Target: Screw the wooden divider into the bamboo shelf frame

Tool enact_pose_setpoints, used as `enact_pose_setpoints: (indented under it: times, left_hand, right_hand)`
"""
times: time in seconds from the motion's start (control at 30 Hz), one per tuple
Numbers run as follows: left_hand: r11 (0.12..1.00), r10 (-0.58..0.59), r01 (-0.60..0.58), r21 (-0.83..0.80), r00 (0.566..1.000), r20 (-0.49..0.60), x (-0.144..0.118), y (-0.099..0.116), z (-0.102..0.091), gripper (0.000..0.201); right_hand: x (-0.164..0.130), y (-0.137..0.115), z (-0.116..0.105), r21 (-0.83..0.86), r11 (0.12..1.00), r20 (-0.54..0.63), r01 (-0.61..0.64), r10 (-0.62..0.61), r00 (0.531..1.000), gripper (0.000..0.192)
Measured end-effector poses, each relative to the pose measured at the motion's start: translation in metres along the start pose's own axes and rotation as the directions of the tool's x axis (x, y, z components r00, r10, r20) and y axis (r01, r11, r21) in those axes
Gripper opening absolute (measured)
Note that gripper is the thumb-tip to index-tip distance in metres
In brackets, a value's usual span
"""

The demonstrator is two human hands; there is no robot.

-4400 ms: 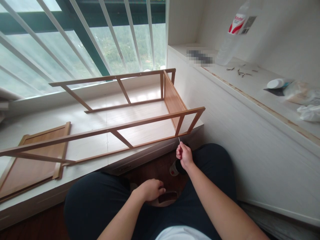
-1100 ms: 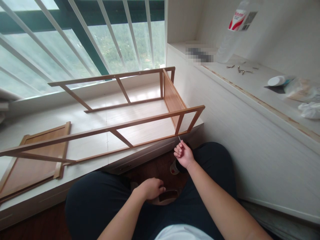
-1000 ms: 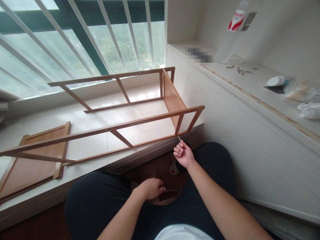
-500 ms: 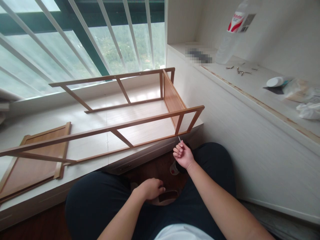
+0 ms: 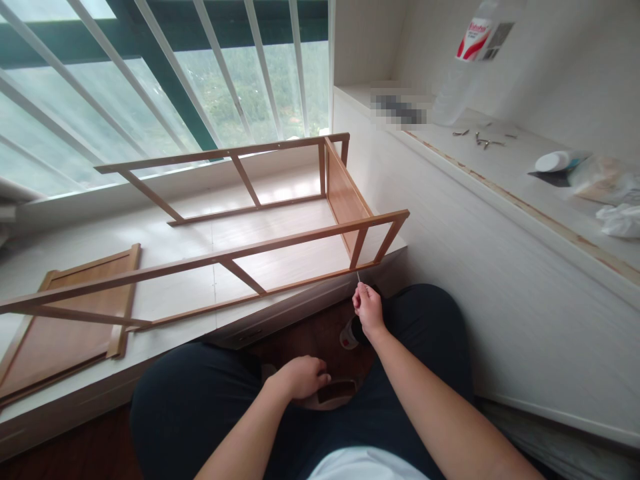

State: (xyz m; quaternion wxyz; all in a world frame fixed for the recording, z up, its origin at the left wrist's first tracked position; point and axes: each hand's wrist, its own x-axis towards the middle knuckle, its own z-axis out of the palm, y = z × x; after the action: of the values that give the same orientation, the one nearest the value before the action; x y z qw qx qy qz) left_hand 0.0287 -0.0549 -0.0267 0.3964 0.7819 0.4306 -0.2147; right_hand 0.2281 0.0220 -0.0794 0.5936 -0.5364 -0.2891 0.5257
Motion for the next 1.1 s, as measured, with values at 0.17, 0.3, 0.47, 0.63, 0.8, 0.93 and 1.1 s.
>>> enact_pose_setpoints:
  times: [0.17,0.3,0.47,0.63,0.8,0.93,1.1]
  left_hand:
    - [1.000,0.007,-0.007,-0.002,1.000,-0.003,0.001,-0.001,0.002,0.040]
    - [1.000,0.003,-0.003,-0.008,1.000,-0.004,0.001,-0.002,0.002,0.040]
    - [1.000,0.001,-0.001,-0.007,1.000,0.001,0.000,-0.001,0.001,0.040]
    - [1.000,0.002,-0.002,-0.007,1.000,0.000,0.000,-0.001,0.002,0.040]
    - [1.000,0.004,-0.004,-0.005,1.000,0.006,0.000,-0.001,0.002,0.040]
    - [1.000,0.003,-0.003,-0.001,1.000,0.008,0.000,-0.001,0.001,0.041]
    - [1.000,0.006,-0.006,-0.010,1.000,0.015,0.000,-0.001,0.001,0.040]
  right_hand:
    - [0.003,0.004,-0.004,-0.157,0.985,-0.015,0.072,-0.076,0.997,0.044]
    - [0.004,0.004,-0.005,-0.156,0.985,-0.010,0.072,-0.074,0.997,0.043]
    - [0.003,-0.003,-0.004,-0.138,0.987,-0.014,0.084,-0.087,0.996,0.042]
    - [0.000,-0.013,-0.004,-0.357,0.908,-0.029,0.218,-0.245,0.969,0.046]
    - [0.000,-0.014,-0.007,-0.651,0.720,-0.012,0.239,-0.325,0.946,0.042]
    - [0.002,-0.015,-0.009,-0.676,0.706,-0.057,0.211,-0.336,0.940,0.039]
    - [0.001,-0.017,-0.007,-0.599,0.771,-0.045,0.214,-0.300,0.953,0.040]
